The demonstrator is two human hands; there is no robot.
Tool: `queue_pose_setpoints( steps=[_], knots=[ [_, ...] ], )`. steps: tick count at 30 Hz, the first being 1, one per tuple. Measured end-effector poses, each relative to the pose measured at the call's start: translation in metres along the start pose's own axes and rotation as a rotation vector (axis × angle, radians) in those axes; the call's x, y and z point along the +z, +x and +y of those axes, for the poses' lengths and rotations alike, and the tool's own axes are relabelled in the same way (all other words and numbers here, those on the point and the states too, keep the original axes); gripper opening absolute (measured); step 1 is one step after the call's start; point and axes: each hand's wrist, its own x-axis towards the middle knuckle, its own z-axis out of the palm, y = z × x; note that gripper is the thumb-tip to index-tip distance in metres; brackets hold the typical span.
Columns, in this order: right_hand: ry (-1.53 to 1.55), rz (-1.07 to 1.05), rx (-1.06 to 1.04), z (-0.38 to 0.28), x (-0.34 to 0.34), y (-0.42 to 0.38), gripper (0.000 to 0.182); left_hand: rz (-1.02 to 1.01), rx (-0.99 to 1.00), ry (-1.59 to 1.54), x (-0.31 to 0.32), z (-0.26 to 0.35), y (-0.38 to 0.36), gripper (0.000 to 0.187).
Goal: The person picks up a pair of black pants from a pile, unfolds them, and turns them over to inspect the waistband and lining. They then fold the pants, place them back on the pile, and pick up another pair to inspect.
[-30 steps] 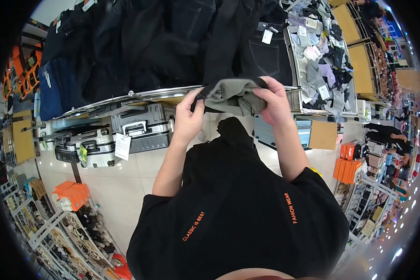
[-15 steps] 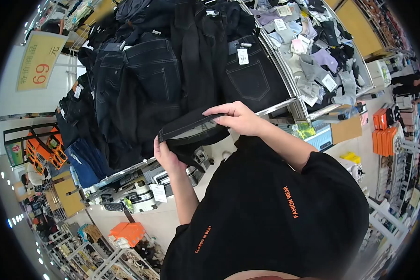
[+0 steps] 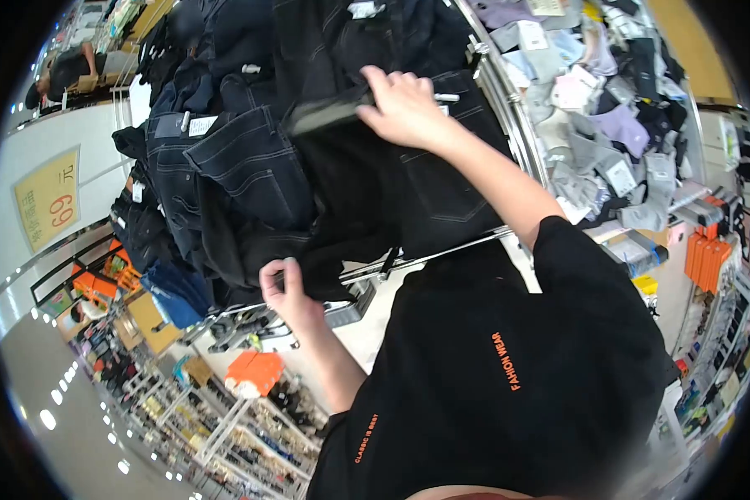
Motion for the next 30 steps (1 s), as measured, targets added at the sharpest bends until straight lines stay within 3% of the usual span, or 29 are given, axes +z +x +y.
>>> queue_pose_setpoints(
  steps=[2,4,8,11,13,17,26,30],
  knots=[
    [0.037,-0.022,0.015,0.017,0.016,0.019,0.063,0.004,-0.119,0.015,0.01,-0.011,-0.008,0.017],
    [0.08,0.09,0.01,0.028,0.036,0.037,0.072,0.02,-0.268,0.044,0.026,-0.018,-0.015,0.022],
    [0.12,0.212,0.037,0.033,0.062,0.075,0.094,0.014,-0.42,-0.08,0.031,-0.052,-0.016,0.029],
    [0.175,0.229,0.033,0.031,0.08,0.105,0.099,0.07,-0.481,-0.134,0.05,-0.068,-0.007,0.032],
    [0.139,0.154,0.016,0.026,0.107,0.113,0.094,0.124,-0.502,-0.13,0.076,-0.077,-0.002,0.033],
    [0.056,0.084,0.003,0.025,0.136,0.112,0.089,-0.118,-0.539,-0.052,0.084,-0.105,0.0,0.03],
    [0.09,0.016,-0.006,0.028,0.137,0.118,0.084,-0.104,-0.629,0.158,0.097,-0.125,0.016,0.017],
    [0.085,0.011,-0.007,0.029,0.146,0.12,0.082,-0.212,-0.58,0.269,0.093,-0.125,0.02,0.012]
  ],
)
